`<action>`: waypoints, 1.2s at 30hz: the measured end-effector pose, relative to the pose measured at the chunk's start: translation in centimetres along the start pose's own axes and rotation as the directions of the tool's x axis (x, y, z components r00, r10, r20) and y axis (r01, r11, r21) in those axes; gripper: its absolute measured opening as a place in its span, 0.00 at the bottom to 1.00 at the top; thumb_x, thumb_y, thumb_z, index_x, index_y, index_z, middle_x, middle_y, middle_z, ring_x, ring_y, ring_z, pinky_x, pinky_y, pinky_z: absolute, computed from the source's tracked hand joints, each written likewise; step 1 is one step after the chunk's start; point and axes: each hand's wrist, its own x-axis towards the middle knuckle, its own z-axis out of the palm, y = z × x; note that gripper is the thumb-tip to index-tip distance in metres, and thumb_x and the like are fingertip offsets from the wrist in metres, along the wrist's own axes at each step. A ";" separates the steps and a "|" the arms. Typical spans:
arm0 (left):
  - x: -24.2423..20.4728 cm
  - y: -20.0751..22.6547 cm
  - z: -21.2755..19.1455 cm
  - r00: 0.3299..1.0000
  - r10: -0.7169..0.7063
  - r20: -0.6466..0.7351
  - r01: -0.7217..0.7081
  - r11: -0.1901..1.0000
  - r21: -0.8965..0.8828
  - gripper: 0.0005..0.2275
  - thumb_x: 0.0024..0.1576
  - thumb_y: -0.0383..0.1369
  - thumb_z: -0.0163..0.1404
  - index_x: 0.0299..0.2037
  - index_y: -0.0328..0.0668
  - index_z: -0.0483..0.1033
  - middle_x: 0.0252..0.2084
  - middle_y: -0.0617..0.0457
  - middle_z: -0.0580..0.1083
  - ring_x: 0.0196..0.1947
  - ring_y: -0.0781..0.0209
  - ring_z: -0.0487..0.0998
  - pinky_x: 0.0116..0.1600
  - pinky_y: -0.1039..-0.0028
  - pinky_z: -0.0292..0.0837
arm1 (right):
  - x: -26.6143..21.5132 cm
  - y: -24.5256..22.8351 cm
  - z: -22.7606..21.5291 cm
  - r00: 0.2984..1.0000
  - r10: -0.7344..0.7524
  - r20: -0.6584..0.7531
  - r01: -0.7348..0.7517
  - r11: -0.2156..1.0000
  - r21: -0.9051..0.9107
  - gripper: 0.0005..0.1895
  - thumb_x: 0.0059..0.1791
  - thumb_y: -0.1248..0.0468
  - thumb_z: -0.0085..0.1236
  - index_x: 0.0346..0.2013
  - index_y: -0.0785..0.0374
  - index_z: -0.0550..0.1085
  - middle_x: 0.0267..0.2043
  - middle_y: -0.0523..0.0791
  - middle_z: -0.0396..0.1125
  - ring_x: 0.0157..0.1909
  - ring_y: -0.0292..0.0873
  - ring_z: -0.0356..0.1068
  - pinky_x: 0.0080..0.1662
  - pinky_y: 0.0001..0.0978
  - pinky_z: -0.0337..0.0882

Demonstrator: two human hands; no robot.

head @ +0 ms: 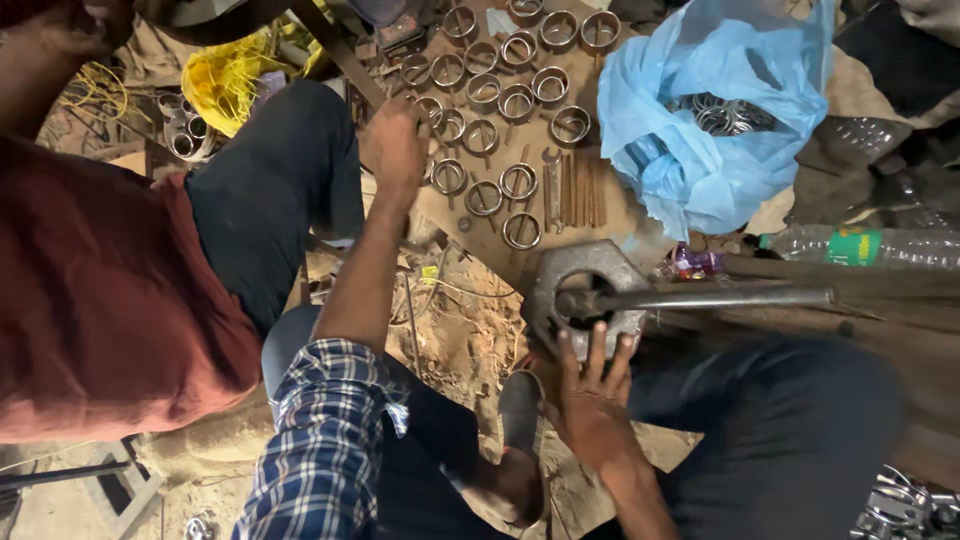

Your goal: The person sits on the floor and uses a hammer to strike a metal ring placed on a metal anvil. They repeatedly pick up rings, position them on the anvil, and hammer them to shape the metal.

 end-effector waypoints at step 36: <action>-2.8 16.2 11.0 0.892 -0.049 0.450 0.184 0.947 -0.261 0.12 0.45 0.32 0.63 0.33 0.29 0.81 0.34 0.33 0.79 0.41 0.37 0.83 0.48 0.58 0.80 | 0.1 1.0 1.3 0.986 -0.070 -0.151 0.078 0.996 0.045 0.55 0.47 0.52 0.63 0.76 0.57 0.37 0.76 0.66 0.16 0.73 0.84 0.16 0.63 0.79 0.46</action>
